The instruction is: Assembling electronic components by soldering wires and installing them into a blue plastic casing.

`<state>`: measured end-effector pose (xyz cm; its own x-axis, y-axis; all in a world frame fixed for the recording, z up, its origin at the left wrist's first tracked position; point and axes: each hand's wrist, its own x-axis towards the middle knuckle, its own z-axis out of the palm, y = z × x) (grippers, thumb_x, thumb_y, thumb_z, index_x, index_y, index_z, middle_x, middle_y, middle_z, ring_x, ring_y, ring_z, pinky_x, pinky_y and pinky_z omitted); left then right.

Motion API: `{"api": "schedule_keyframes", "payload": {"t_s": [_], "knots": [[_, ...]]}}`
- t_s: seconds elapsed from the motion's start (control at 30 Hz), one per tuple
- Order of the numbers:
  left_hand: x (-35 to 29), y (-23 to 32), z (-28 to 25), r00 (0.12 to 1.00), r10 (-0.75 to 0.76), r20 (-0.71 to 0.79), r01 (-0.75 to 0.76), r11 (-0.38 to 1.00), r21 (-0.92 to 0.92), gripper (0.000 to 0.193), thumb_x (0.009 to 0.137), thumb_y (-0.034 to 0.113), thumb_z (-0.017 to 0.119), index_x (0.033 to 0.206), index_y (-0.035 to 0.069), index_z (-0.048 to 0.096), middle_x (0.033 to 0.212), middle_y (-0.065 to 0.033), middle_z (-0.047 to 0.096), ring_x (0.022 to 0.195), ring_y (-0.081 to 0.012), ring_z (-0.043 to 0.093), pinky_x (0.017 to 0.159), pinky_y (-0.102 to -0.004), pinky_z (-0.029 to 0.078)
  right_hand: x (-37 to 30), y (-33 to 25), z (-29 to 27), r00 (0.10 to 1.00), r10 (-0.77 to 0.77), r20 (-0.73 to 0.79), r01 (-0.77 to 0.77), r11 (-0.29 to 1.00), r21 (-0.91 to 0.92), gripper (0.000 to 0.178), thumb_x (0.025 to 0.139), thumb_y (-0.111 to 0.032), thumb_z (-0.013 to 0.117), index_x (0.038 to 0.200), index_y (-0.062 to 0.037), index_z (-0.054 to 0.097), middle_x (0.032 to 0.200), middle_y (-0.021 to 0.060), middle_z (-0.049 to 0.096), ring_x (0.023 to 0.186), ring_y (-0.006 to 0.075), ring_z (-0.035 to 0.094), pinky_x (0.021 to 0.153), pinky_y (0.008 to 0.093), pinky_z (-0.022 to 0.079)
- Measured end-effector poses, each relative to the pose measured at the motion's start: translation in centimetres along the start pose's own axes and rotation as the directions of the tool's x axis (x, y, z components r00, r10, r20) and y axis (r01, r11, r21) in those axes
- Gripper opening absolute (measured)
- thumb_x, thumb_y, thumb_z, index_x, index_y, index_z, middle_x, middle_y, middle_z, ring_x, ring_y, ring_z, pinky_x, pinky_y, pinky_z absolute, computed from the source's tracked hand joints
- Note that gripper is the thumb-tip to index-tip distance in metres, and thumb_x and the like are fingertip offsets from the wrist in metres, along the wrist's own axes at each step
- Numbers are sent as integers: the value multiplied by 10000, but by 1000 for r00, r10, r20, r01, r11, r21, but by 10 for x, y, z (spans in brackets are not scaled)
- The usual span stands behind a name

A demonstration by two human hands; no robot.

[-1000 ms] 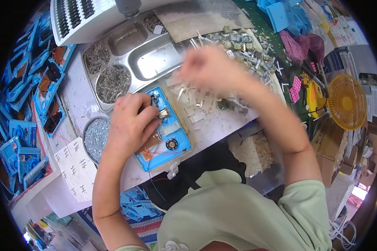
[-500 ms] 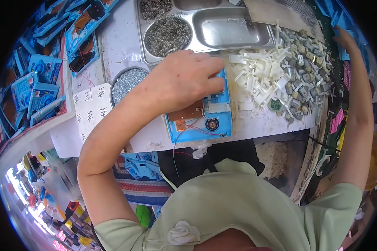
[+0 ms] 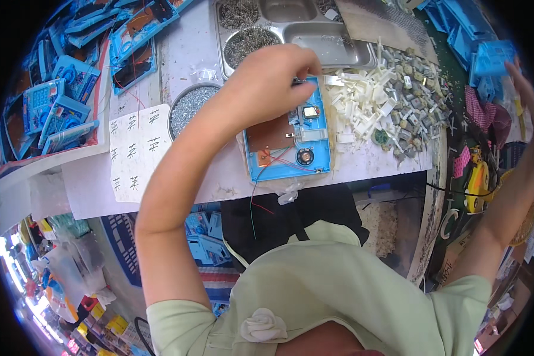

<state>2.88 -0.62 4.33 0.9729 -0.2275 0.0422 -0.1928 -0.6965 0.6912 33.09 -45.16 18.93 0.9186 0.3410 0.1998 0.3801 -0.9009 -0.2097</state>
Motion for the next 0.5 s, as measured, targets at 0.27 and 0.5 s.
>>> {"api": "schedule_keyframes", "payload": {"t_s": [0.27, 0.5], "knots": [[-59, 55, 15, 980, -193, -47, 29, 370, -929, 451, 992, 365, 660, 1243, -5, 608, 1047, -87, 704, 806, -204, 713, 746, -324, 582, -222, -314, 92, 598, -802, 16, 794, 595, 127, 297, 775, 12, 745, 1048, -93, 694, 996, 59, 693, 793, 174, 632, 604, 360, 513], [-92, 35, -9, 911, -407, -64, 61, 287, -956, 458, 995, 262, 654, 1313, -35, 512, 1079, -131, 680, 854, -191, 702, 731, -287, 576, -213, -279, 166, 993, -80, 89, -71, 205, 976, 473, 986, -142, 660, 1430, -70, 513, 884, 36, 657, 667, 105, 568, 561, 243, 471]]}}
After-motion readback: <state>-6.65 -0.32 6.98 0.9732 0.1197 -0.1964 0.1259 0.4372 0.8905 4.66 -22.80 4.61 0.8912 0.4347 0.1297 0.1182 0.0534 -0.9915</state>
